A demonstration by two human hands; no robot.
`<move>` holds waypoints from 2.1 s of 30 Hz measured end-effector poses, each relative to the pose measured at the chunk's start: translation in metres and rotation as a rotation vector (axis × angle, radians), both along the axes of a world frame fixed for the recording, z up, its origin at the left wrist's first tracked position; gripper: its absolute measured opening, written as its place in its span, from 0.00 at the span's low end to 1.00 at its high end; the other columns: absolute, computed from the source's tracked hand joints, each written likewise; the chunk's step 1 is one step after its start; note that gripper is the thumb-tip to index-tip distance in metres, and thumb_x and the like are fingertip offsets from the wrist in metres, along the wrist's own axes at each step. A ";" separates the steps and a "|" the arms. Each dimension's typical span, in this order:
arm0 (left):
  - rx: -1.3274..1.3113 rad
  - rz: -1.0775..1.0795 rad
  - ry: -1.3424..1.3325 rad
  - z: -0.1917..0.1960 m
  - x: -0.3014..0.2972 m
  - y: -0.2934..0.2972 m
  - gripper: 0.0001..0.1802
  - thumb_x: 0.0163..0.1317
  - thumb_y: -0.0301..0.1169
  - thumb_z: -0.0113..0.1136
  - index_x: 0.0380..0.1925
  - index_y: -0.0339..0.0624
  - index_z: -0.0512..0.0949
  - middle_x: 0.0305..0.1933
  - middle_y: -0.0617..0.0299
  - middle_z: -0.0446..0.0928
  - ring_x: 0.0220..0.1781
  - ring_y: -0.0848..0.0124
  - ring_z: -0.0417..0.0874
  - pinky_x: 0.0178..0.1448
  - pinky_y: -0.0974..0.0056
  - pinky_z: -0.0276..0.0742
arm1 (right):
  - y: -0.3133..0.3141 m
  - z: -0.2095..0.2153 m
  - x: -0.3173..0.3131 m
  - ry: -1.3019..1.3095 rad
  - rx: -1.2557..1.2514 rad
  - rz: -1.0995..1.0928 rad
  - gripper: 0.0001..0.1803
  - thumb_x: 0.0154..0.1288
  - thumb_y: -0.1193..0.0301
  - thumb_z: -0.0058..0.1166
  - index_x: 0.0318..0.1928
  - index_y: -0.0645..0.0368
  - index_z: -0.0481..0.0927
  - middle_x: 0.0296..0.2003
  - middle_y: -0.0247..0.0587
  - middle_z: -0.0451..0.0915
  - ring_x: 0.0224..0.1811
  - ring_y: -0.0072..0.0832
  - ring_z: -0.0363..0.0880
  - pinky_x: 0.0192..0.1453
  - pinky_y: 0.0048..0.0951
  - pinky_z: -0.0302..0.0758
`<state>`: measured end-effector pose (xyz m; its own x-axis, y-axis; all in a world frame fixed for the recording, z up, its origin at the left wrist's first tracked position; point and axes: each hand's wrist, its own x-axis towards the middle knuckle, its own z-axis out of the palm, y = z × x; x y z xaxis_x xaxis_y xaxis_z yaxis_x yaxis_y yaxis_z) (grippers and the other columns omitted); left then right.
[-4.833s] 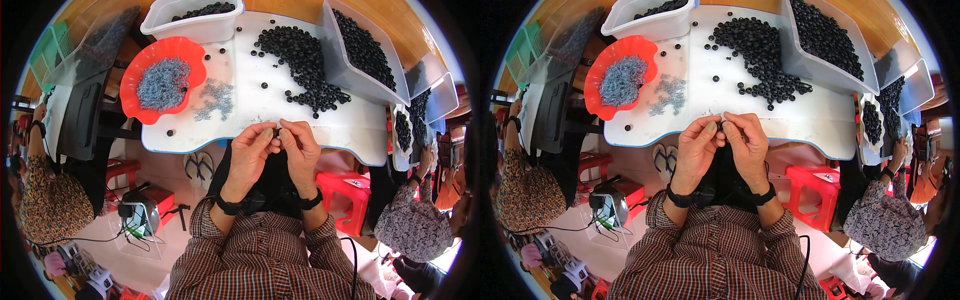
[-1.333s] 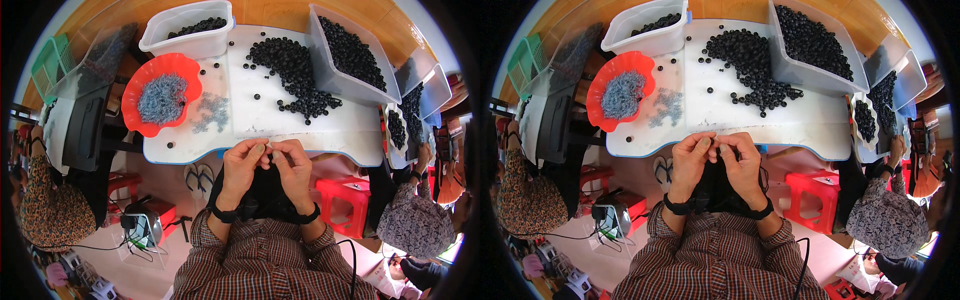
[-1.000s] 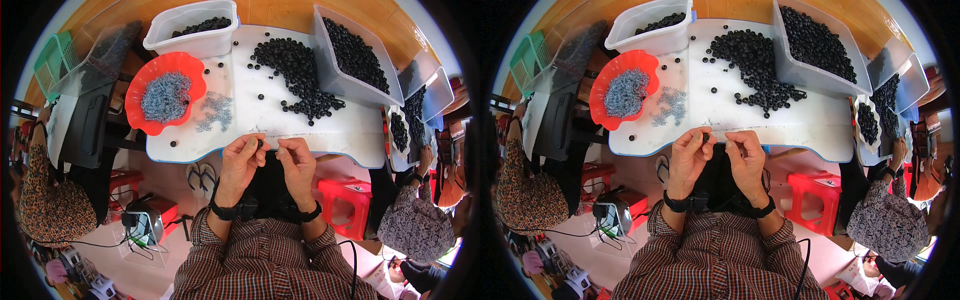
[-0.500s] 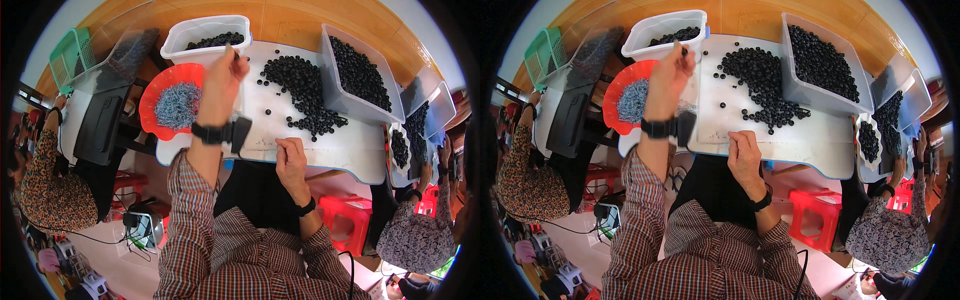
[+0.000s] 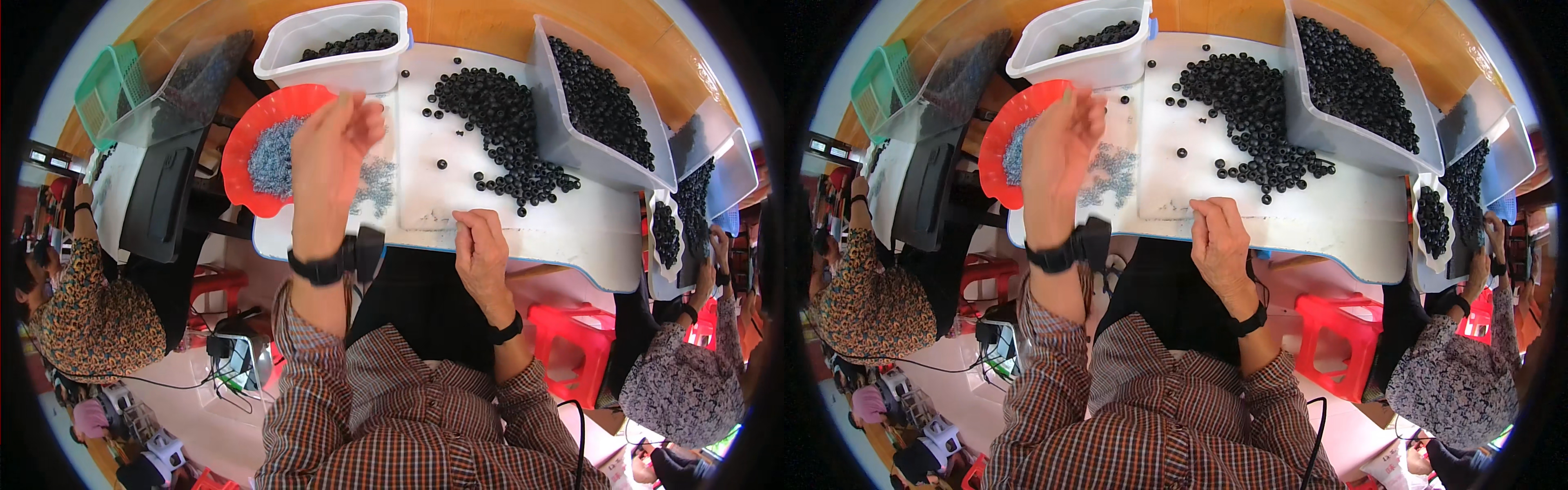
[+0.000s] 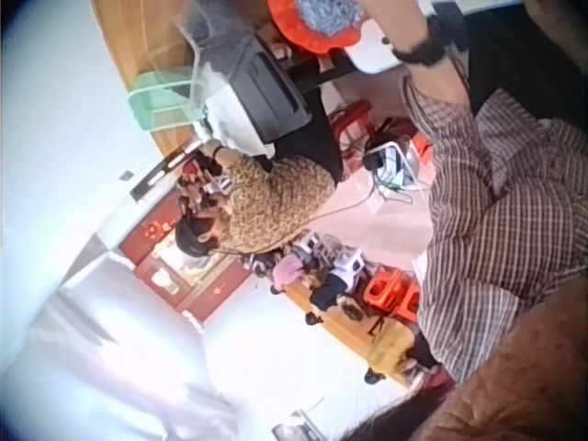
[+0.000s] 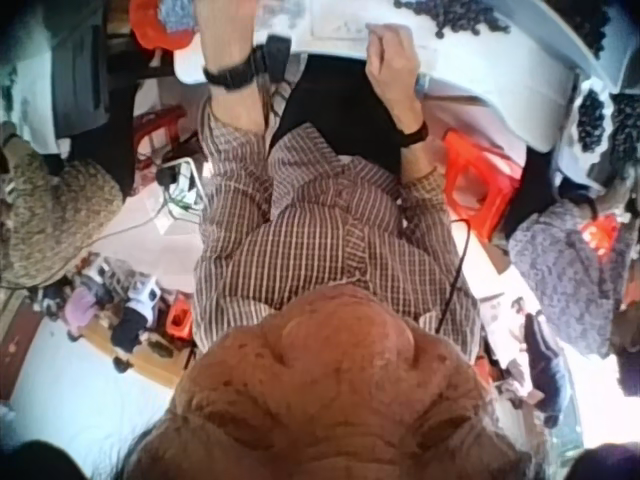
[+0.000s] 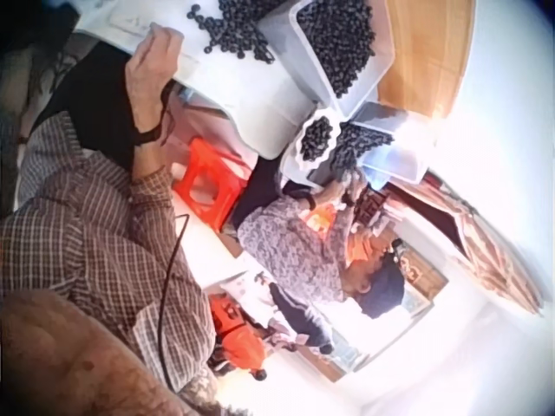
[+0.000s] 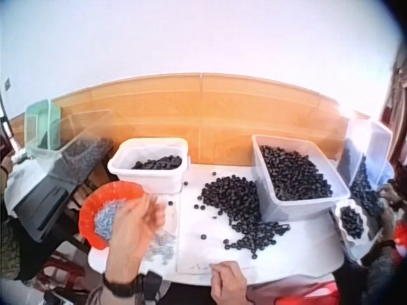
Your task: Sorting small black parts and metal pins at a factory workbench.
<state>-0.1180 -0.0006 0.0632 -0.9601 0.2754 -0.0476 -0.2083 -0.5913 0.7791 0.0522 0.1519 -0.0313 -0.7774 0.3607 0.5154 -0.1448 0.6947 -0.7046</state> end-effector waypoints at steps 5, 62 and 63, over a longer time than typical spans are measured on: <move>-0.428 0.122 0.010 -0.034 0.067 -0.037 0.11 0.66 0.28 0.59 0.42 0.31 0.80 0.34 0.60 0.81 0.30 0.72 0.80 0.36 0.68 0.77 | -0.004 0.001 -0.001 -0.005 0.017 0.007 0.11 0.57 0.87 0.53 0.40 0.65 0.79 0.35 0.45 0.75 0.30 0.37 0.77 0.32 0.31 0.74; -0.118 -0.192 -0.302 -0.081 0.105 -0.015 0.09 0.64 0.31 0.64 0.35 0.36 0.82 0.27 0.65 0.80 0.22 0.81 0.73 0.24 0.77 0.66 | -0.046 0.015 -0.008 0.057 -0.322 0.219 0.12 0.58 0.81 0.63 0.43 0.62 0.81 0.37 0.38 0.77 0.31 0.21 0.78 0.32 0.20 0.76; -0.082 -0.225 -0.313 -0.081 0.105 -0.012 0.09 0.64 0.32 0.64 0.34 0.36 0.82 0.28 0.65 0.80 0.22 0.81 0.73 0.24 0.76 0.66 | -0.043 0.015 -0.007 0.061 -0.320 0.214 0.12 0.58 0.81 0.63 0.43 0.62 0.81 0.37 0.38 0.77 0.31 0.21 0.78 0.32 0.20 0.76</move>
